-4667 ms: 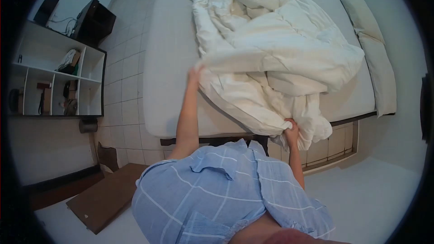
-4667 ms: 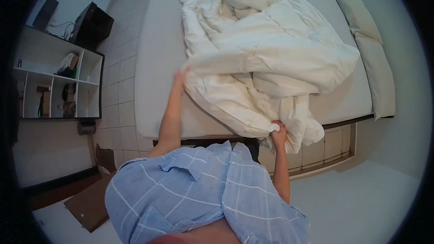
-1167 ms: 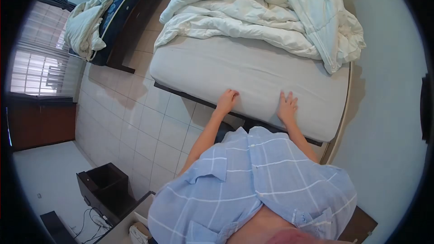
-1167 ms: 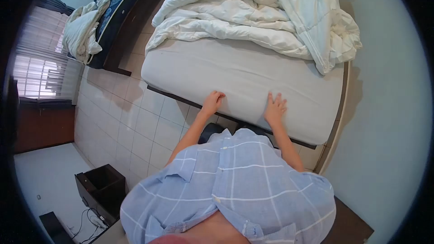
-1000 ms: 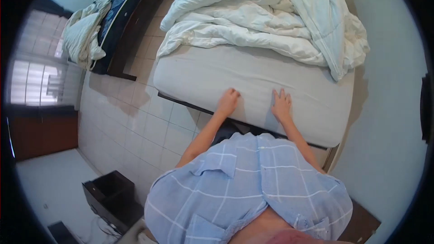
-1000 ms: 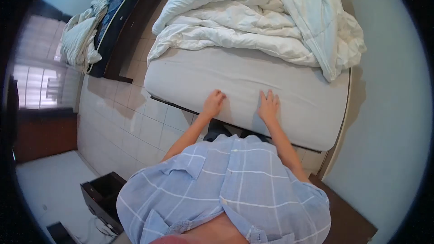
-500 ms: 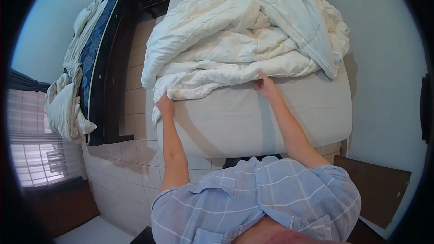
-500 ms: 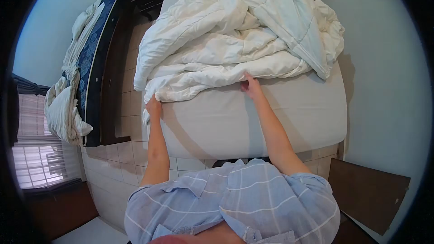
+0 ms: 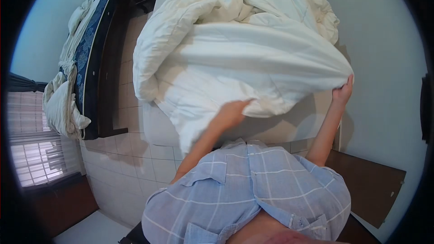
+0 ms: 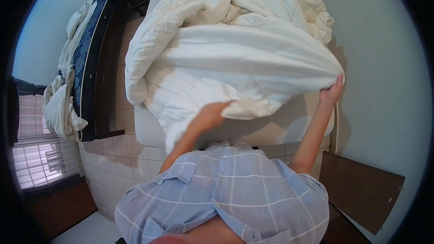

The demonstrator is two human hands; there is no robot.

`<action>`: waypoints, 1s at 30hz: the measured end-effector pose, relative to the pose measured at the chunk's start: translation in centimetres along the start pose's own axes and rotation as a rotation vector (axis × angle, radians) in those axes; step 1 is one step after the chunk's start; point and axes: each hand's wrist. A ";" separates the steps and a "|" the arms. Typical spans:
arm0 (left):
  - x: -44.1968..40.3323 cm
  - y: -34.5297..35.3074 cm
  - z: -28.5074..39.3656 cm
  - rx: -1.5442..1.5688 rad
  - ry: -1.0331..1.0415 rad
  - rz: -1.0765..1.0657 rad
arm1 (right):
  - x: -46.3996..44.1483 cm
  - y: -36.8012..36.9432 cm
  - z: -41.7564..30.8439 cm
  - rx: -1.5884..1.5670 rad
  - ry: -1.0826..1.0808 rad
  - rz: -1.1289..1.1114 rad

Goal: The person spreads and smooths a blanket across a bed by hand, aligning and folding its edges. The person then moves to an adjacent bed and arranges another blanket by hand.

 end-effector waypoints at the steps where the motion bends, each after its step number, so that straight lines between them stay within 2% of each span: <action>1: -0.7 2.3 0.5 0.001 0.002 -0.102 | -0.4 -1.8 0.1 0.008 0.074 0.112; 3: -0.6 6.0 0.7 0.001 0.014 -0.304 | -1.4 -7.6 2.7 0.057 0.178 0.283; 5: -0.7 8.2 0.6 -0.005 0.039 -0.490 | -4.7 -17.3 10.2 0.122 0.229 0.408; 6: -0.7 8.2 0.4 0.114 0.042 -0.450 | -6.2 -21.2 13.0 0.156 0.256 0.480; 8: -0.4 6.4 -1.1 0.347 0.040 -0.352 | -5.3 -18.6 12.8 0.687 0.054 0.619; 9: -0.6 6.0 -2.7 0.292 0.031 -0.135 | -4.3 -16.6 13.0 0.947 -0.048 0.675; 12: -2.2 5.3 -11.3 -0.001 -0.048 0.591 | -1.1 -6.2 9.4 1.514 -0.827 0.639; 14: -3.4 3.5 -13.6 -0.176 -0.443 0.770 | -2.4 -1.2 9.7 1.164 -1.170 0.211; 16: -4.5 5.5 -16.9 -0.437 -0.578 0.873 | -3.2 4.3 11.3 1.166 -1.148 -0.214; 18: -5.9 6.7 -18.9 -0.609 -0.647 0.888 | -4.5 9.4 14.1 1.211 -1.122 -0.463; 20: -6.6 7.1 -19.9 -0.692 -0.655 0.828 | -7.1 12.9 17.8 1.389 -1.111 -0.564; 23: -6.5 6.9 -19.3 -0.642 -0.630 0.851 | -10.4 17.0 20.9 1.622 -1.053 -0.591; 26: -6.6 6.6 -19.5 -0.623 -0.640 0.841 | -16.0 18.7 24.8 1.746 -0.883 -0.599; 29: -7.0 6.5 -20.1 -0.603 -0.645 0.835 | -21.7 19.0 26.4 1.647 -0.734 -0.569; 30: -6.9 6.7 -20.2 -0.590 -0.648 0.829 | -22.5 19.1 26.1 1.576 -0.743 -0.450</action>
Point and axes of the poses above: each hand's wrist, its own x-axis away from the middle knuckle, its own y-axis out of the palm, z = x × y, and after that the axes turned 6 degrees about z, right-handed
